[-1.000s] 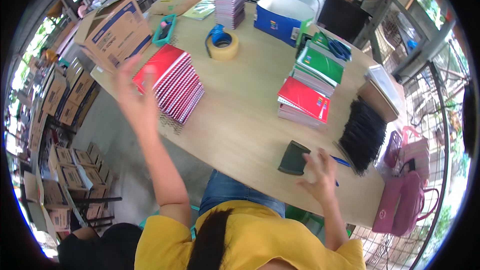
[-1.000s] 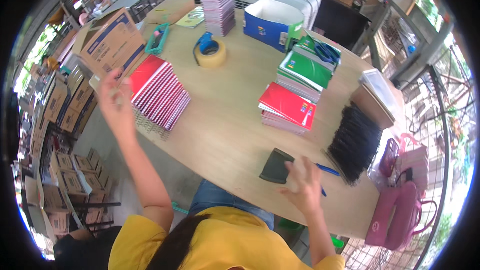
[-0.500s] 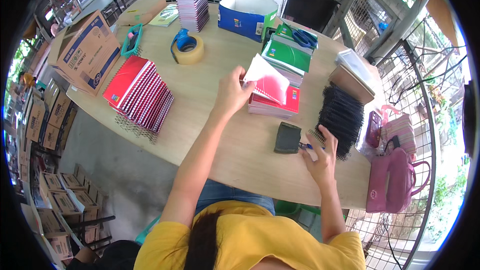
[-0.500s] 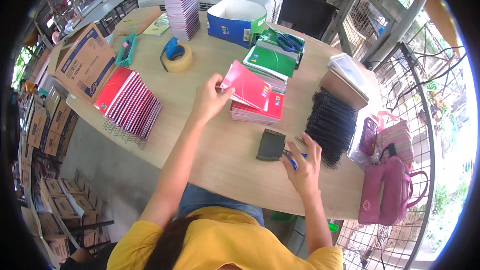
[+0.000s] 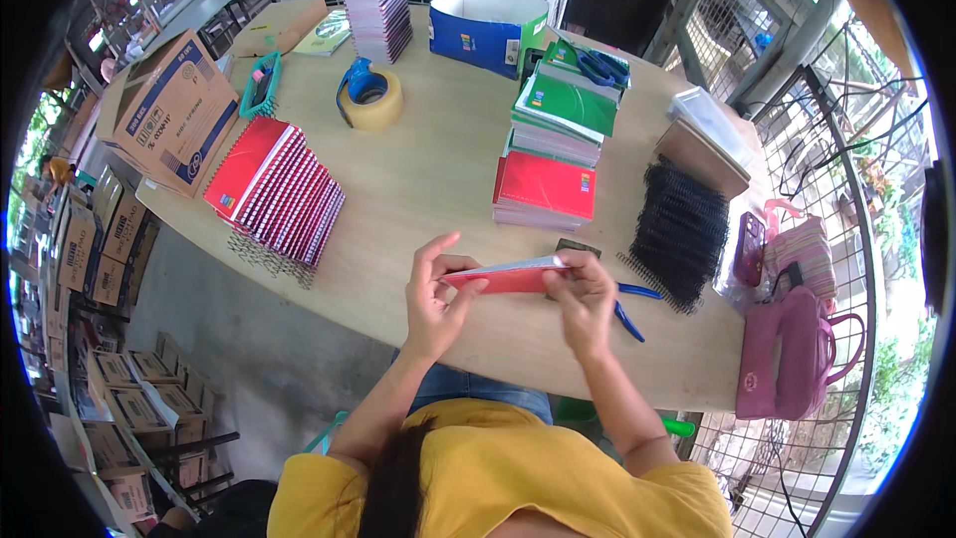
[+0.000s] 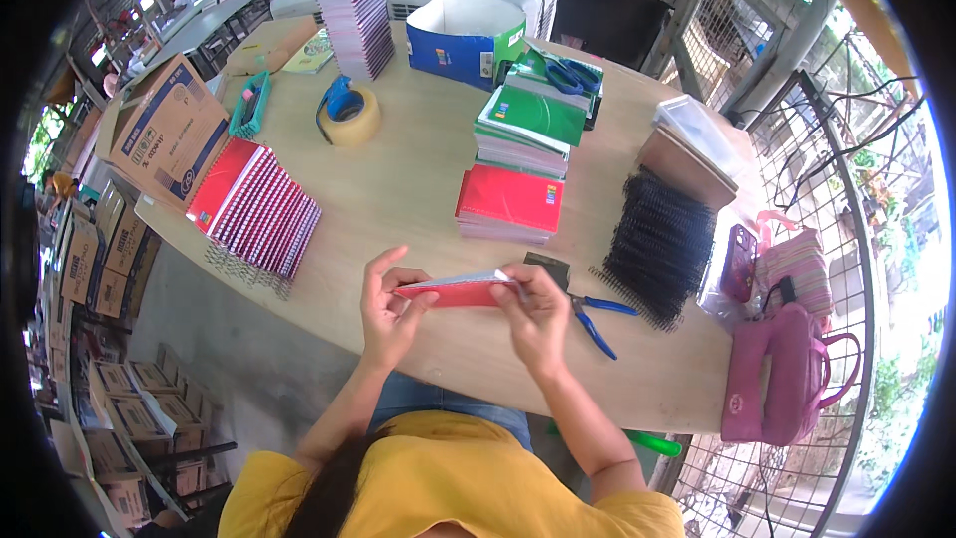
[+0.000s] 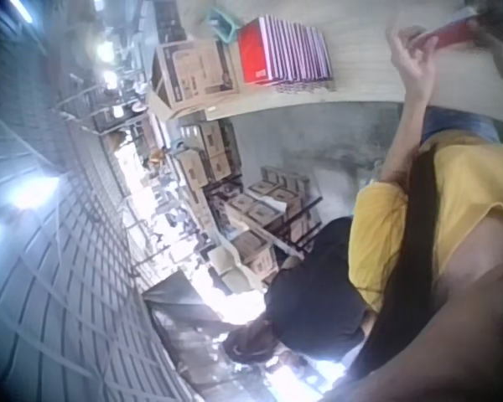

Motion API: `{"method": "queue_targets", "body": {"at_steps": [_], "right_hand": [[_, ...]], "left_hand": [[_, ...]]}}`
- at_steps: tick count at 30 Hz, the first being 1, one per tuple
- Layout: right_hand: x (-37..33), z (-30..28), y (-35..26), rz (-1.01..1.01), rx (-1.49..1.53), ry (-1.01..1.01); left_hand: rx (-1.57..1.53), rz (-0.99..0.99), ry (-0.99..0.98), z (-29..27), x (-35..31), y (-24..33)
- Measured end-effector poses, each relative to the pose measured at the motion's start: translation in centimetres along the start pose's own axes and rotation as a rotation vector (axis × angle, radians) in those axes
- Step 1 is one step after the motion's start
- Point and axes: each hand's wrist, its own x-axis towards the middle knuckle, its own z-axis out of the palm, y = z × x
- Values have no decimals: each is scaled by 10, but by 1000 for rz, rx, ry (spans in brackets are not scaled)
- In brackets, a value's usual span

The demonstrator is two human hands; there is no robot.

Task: The person assembles spiral notebooks by threading plastic coils through the punched holes of stacked covers and paper, then using a pair of pliers to trim and secure the ends of the coils before stacking the finished notebooks.

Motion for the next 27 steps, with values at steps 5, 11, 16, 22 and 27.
{"method": "queue_targets", "body": {"at_steps": [5, 11, 16, 22, 27], "right_hand": [[-11, 27, 52, 96, -95, -16], [-16, 40, 62, 121, -121, 1], [-24, 35, 72, 109, -193, 25], [-28, 30, 76, 124, -174, 77], [-28, 10, 1, -223, -670, 142]], "left_hand": [[317, 128, 161, -25, -13, -40], [193, 57, 213, -11, -26, -54], [619, 265, 90, -10, -20, -39], [591, 228, 105, 6, -18, -31], [510, 98, 22, -7, -19, -39]]}}
